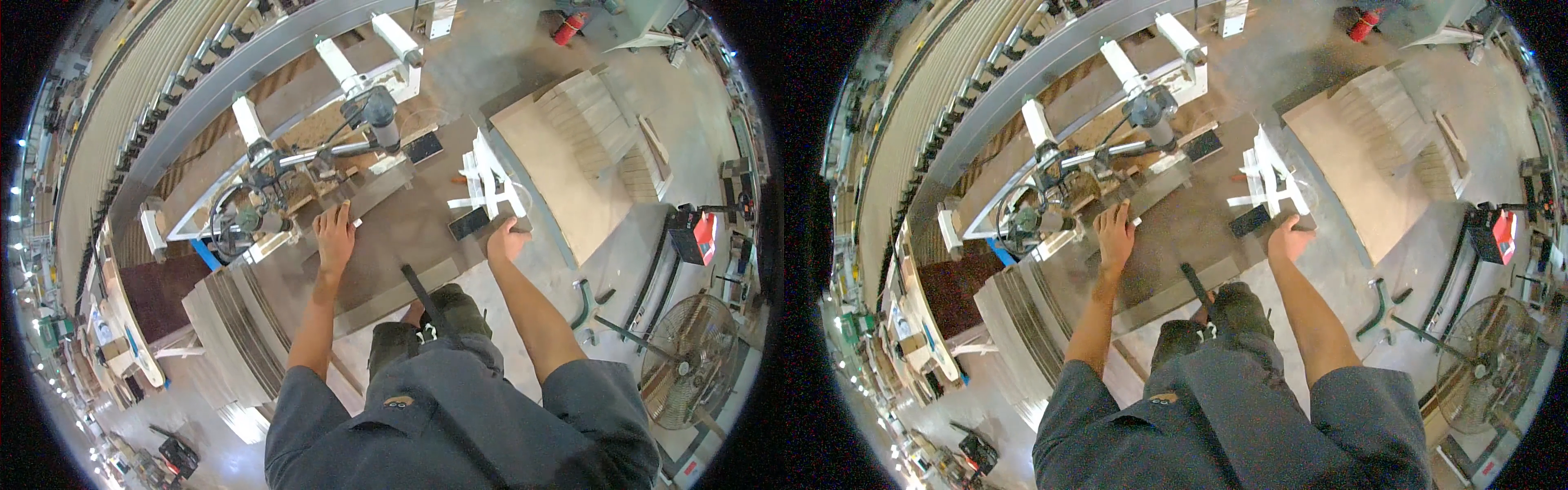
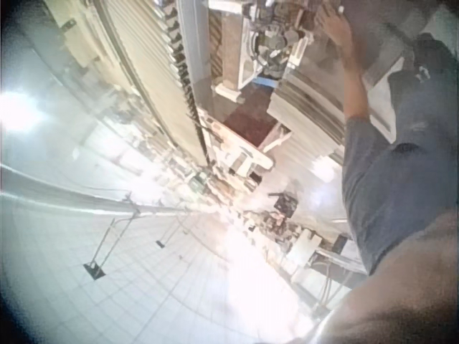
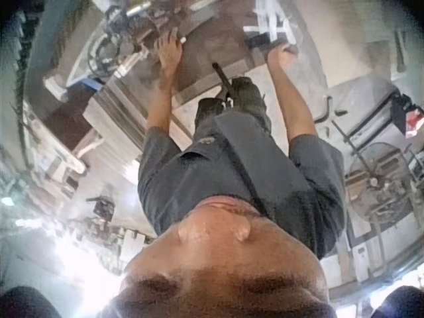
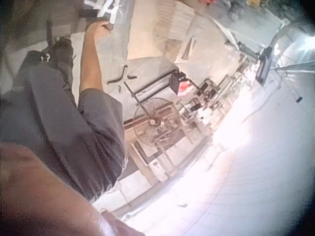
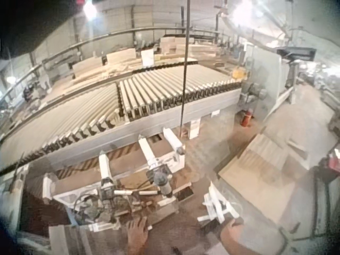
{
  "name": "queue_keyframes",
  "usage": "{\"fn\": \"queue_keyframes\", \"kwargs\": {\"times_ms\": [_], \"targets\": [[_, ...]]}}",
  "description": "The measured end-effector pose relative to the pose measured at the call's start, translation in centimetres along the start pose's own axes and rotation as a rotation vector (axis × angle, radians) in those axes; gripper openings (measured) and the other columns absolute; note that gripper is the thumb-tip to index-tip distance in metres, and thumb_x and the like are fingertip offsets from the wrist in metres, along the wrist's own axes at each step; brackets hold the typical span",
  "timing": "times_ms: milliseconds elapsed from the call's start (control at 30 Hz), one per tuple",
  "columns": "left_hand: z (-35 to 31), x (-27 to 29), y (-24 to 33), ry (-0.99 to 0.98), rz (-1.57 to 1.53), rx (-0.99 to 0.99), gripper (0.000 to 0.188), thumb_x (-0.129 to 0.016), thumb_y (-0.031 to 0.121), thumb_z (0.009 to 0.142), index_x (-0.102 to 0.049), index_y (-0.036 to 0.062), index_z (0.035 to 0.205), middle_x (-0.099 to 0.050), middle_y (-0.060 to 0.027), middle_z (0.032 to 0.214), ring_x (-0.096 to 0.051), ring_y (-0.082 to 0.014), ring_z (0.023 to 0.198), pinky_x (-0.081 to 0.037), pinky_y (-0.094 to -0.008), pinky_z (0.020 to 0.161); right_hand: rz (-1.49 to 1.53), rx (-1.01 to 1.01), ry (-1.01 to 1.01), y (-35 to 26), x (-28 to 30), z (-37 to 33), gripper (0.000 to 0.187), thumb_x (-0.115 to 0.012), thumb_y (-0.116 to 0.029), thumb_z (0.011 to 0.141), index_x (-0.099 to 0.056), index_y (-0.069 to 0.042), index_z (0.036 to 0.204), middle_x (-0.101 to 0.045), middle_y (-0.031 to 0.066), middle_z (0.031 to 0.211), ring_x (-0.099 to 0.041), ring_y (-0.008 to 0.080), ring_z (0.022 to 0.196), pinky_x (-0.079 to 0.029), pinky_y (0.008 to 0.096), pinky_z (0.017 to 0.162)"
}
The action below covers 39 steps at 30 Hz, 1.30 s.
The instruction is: The person picks up a stack of wooden planks from the floor and places them on a workbench. The person then feeds the wooden planks one at a time through a machine with rollers, using their hands to guide each piece.
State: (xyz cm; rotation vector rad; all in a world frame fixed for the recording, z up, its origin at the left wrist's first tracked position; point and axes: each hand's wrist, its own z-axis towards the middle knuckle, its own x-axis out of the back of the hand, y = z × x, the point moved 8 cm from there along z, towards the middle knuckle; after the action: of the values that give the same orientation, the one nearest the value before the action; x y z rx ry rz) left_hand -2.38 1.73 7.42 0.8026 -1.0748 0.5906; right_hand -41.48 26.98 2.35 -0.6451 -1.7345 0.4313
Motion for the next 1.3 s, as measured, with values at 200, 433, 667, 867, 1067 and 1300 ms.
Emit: {"fn": "queue_keyframes", "kwargs": {"times_ms": [200,433,667,867,1067,1300], "targets": [[4.8,-2.4,-0.3,0.042,0.138,-0.061,0.060,-0.076,0.017,0.086,-0.059,0.0227,0.143,-0.055,-0.0066,0.130,-0.054,-0.0310,0.119,-0.038,-0.0523,0.106,-0.028,-0.061,0.036,0.2,0.3,0.4,0.076,-0.053,-0.052,0.101,-0.034,0.008,0.143,-0.058,0.0345,0.134,-0.059,0.0497,0.122,-0.048,0.0539,0.103],[7.3,-3.3,-0.1,0.079,0.015,-0.117,0.047,-0.076,0.008,0.080,-0.074,0.0269,0.124,-0.052,-0.0038,0.104,-0.056,-0.0289,0.103,-0.047,-0.0460,0.093,0.063,-0.006,0.078,-0.3,0.0,1.6,0.071,-0.054,-0.053,0.100,-0.037,0.004,0.139,-0.059,0.0319,0.131,-0.062,0.0493,0.117,-0.049,0.0547,0.101],[6.8,-2.9,-1.9,-0.084,0.008,0.003,0.033,-0.074,0.016,0.086,-0.075,0.0217,0.118,-0.058,-0.0067,0.095,-0.061,-0.0317,0.089,-0.050,-0.0455,0.083,-0.011,0.028,0.104,0.4,-1.4,1.7,0.070,-0.049,-0.053,0.102,-0.041,0.006,0.138,-0.055,0.0339,0.137,-0.057,0.0481,0.124,-0.046,0.0525,0.104],[5.4,-2.3,-2.3,0.001,-0.282,0.160,0.027,-0.067,0.030,0.097,-0.068,0.0033,0.103,-0.067,-0.0191,0.101,-0.062,-0.0416,0.100,-0.049,-0.0520,0.089,-0.013,-0.069,-0.071,4.1,-3.1,3.6,0.074,-0.049,-0.053,0.104,-0.044,0.013,0.138,-0.058,0.0356,0.135,-0.062,0.0455,0.120,-0.051,0.0512,0.100],[4.9,-1.4,-0.4,0.107,-0.067,-0.095,0.041,-0.061,0.013,0.092,-0.071,0.0308,0.127,-0.059,-0.0089,0.105,-0.061,-0.0301,0.105,-0.051,-0.0456,0.095,0.018,-0.020,0.030,3.2,-1.9,3.2,0.082,-0.054,-0.060,0.099,-0.042,0.011,0.139,-0.064,0.0337,0.127,-0.064,0.0511,0.112,-0.052,0.0567,0.096],[5.4,-0.7,0.0,0.114,0.029,-0.121,0.047,-0.066,0.015,0.090,-0.066,0.0300,0.134,-0.057,-0.0092,0.114,-0.057,-0.0302,0.116,-0.045,-0.0457,0.108,0.087,0.122,0.112,4.3,-3.7,5.7,0.078,-0.058,-0.057,0.100,-0.044,0.010,0.139,-0.064,0.0323,0.128,-0.065,0.0482,0.112,-0.053,0.0545,0.096]]}}
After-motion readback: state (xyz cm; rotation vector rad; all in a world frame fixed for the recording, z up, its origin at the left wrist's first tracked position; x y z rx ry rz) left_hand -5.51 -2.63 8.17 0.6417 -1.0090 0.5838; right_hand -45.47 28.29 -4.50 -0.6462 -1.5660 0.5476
